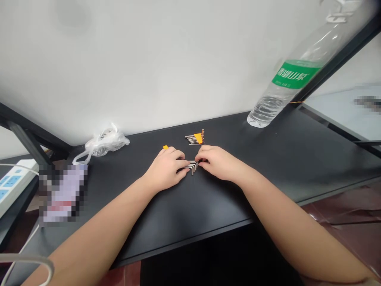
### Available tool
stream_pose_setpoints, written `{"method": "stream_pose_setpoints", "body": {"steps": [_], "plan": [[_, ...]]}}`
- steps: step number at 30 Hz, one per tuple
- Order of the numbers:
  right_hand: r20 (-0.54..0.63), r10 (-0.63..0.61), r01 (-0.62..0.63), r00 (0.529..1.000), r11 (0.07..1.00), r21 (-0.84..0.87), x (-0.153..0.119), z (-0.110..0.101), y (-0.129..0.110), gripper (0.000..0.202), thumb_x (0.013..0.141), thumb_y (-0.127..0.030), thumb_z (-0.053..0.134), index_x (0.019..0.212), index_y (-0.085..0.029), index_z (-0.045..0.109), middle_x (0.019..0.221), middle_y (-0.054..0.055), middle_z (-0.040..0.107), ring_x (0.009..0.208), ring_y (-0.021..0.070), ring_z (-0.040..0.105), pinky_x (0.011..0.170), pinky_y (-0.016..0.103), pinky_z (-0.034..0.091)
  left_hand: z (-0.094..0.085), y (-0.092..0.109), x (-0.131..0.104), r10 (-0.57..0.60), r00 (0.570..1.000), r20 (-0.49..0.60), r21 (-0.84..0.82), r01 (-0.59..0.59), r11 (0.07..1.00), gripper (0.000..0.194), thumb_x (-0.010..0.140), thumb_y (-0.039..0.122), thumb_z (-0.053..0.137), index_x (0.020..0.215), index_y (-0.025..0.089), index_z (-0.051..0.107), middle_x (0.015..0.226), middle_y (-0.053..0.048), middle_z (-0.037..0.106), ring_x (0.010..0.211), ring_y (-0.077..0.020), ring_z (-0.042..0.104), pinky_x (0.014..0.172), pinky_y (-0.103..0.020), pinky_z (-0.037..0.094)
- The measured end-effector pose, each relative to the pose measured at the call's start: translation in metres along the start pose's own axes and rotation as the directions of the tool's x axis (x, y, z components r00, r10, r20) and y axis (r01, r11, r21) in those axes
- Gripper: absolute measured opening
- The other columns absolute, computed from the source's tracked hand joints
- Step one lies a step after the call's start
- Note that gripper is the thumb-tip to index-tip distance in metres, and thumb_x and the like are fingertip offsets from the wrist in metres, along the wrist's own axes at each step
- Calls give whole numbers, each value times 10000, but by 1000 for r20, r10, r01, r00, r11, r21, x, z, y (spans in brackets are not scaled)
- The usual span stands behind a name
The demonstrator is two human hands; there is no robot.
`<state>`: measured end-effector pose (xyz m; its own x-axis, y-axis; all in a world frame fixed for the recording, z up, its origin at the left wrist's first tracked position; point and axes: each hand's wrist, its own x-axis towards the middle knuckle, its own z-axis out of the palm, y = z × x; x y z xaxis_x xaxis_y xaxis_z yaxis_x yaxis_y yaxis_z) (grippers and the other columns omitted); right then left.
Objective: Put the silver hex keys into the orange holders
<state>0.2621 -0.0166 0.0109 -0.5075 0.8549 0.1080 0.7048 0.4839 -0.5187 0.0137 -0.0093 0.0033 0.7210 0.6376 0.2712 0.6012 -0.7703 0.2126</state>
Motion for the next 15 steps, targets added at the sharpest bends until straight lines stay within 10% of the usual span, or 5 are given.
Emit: {"method": "stream_pose_setpoints", "body": {"steps": [15], "plan": [[27, -38, 36, 999, 997, 75, 1, -1, -4, 258, 930, -77, 550, 963, -228, 756, 1014, 45, 716, 901, 192, 662, 818, 322, 509, 5, 4, 2, -26, 1000, -9, 7, 26, 1000, 243, 1030, 338, 557, 1123, 255, 766, 1047, -62, 685, 908, -211, 609, 832, -376, 467]]}}
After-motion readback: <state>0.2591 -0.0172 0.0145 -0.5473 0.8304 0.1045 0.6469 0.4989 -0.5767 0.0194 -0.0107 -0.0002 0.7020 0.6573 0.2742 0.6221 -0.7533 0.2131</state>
